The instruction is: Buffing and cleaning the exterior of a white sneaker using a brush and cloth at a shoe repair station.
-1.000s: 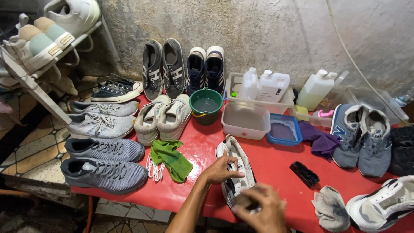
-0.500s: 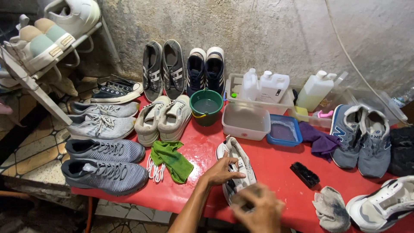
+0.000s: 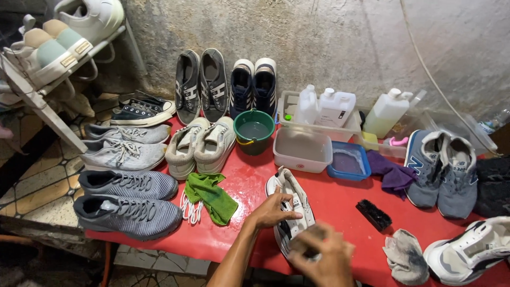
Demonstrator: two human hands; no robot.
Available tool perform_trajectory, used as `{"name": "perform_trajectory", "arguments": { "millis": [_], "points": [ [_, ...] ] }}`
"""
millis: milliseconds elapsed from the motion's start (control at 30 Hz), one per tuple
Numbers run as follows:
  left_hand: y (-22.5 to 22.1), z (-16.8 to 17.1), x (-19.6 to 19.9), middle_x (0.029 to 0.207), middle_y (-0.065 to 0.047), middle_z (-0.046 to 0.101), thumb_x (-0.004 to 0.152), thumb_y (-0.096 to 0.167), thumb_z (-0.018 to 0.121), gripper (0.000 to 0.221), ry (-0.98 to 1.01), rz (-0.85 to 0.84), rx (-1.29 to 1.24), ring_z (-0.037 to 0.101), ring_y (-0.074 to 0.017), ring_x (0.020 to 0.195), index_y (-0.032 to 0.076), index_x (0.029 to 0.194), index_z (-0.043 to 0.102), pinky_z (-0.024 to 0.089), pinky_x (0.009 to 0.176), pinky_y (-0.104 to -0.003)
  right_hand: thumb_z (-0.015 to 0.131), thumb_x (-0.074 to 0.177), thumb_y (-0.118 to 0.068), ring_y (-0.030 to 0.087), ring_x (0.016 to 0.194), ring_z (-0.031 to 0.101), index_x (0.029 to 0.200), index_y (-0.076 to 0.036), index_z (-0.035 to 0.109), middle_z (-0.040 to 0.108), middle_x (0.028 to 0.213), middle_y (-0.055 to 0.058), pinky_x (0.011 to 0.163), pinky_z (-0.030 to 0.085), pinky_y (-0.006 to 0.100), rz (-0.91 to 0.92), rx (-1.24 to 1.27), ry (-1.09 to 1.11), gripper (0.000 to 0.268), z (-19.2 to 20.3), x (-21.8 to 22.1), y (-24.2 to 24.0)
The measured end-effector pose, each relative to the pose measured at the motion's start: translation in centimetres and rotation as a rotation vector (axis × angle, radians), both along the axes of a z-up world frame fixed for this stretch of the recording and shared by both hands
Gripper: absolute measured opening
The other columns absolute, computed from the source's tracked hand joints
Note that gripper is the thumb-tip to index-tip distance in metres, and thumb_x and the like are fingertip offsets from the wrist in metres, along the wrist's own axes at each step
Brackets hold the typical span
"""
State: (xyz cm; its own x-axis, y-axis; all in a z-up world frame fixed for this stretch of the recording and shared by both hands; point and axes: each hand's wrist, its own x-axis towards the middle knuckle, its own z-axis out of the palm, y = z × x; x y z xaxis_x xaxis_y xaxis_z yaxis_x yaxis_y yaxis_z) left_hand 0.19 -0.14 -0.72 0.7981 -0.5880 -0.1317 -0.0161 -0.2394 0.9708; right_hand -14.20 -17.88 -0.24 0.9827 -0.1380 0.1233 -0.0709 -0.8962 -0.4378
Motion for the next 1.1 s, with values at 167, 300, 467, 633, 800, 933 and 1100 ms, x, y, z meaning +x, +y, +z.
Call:
{"name": "perform_trajectory", "arguments": {
  "millis": [167, 300, 467, 633, 800, 933, 1100],
  "points": [
    [0.1, 1.3, -0.2, 0.167, -0.028, -0.007, 0.075, 0.048, 0.079, 0.062, 0.009, -0.017, 0.044, 0.006, -0.0352, 0.159, 0.007, 0.11, 0.049, 0.017, 0.125, -0.046, 0.085, 0.058, -0.069, 0.024, 0.125, 0.053, 0.118, -0.062, 0.072, 0.051, 0.145, -0.005, 0.094, 0.045, 0.054, -0.085, -0.226, -0.001, 0.062, -0.1, 0.3, 0.3],
    [-0.1, 0.6, -0.4, 0.163, -0.035, -0.009, 0.077, 0.045, 0.082, 0.045, 0.0, 0.001, -0.009, -0.014, -0.035, 0.158, 0.014, 0.081, 0.049, 0.006, 0.125, -0.053, 0.084, 0.059, -0.066, 0.025, 0.117, 0.057, 0.113, -0.053, 0.075, 0.057, 0.135, -0.004, 0.097, 0.046, 0.058, -0.24, -0.259, -0.08, 0.056, 0.6, 0.6, -0.6],
    [0.3, 0.9, -0.4, 0.16, -0.03, 0.017, 0.079, 0.044, 0.079, 0.046, -0.055, -0.039, -0.002, -0.001, -0.0284, 0.161, 0.018, 0.075, 0.041, 0.024, 0.117, -0.035, 0.094, 0.051, -0.056, 0.021, 0.119, 0.06, 0.104, -0.053, 0.081, 0.06, 0.134, -0.006, 0.094, 0.04, 0.052, -0.084, -0.014, -0.074, 0.055, -0.9, 0.1, 0.5],
    [0.3, 2.5, -1.1, 0.17, -0.012, -0.015, 0.069, 0.052, 0.076, 0.1, 0.154, 0.026, 0.083, 0.009, -0.0345, 0.158, -0.001, 0.148, 0.043, 0.018, 0.126, -0.051, 0.076, 0.06, -0.076, 0.027, 0.124, 0.054, 0.125, -0.059, 0.066, 0.052, 0.146, 0.004, 0.096, 0.045, 0.053, -0.316, -0.306, -0.051, 0.068, -1.2, 0.7, -0.7],
    [0.1, 1.4, -0.7, 0.169, -0.026, 0.002, 0.073, 0.053, 0.078, 0.06, 0.05, 0.016, 0.071, -0.005, -0.0304, 0.16, 0.007, 0.109, 0.063, 0.01, 0.126, -0.05, 0.077, 0.061, -0.074, 0.027, 0.125, 0.053, 0.125, -0.061, 0.065, 0.053, 0.146, -0.001, 0.098, 0.044, 0.055, -0.279, -0.321, -0.067, 0.067, -0.4, 0.5, -2.3],
    [0.3, 0.4, -0.3, 0.164, -0.024, 0.035, 0.076, 0.047, 0.081, 0.042, 0.002, -0.025, -0.054, 0.046, -0.0271, 0.142, 0.019, 0.075, 0.05, 0.037, 0.108, -0.034, 0.087, 0.057, -0.067, 0.027, 0.105, 0.057, 0.125, -0.063, 0.069, 0.058, 0.129, -0.003, 0.083, 0.052, 0.046, 0.036, -0.117, -0.124, 0.07, -1.8, 0.3, -1.9],
    [0.0, -0.4, -0.1, 0.166, -0.031, -0.003, 0.073, 0.05, 0.081, 0.056, 0.054, 0.01, -0.009, -0.007, -0.0304, 0.16, 0.007, 0.105, 0.063, 0.009, 0.126, -0.043, 0.091, 0.056, -0.055, 0.025, 0.119, 0.057, 0.11, -0.051, 0.081, 0.06, 0.135, -0.005, 0.098, 0.045, 0.058, -0.195, -0.054, -0.033, 0.056, 1.1, 0.2, -2.4]
  ]
}}
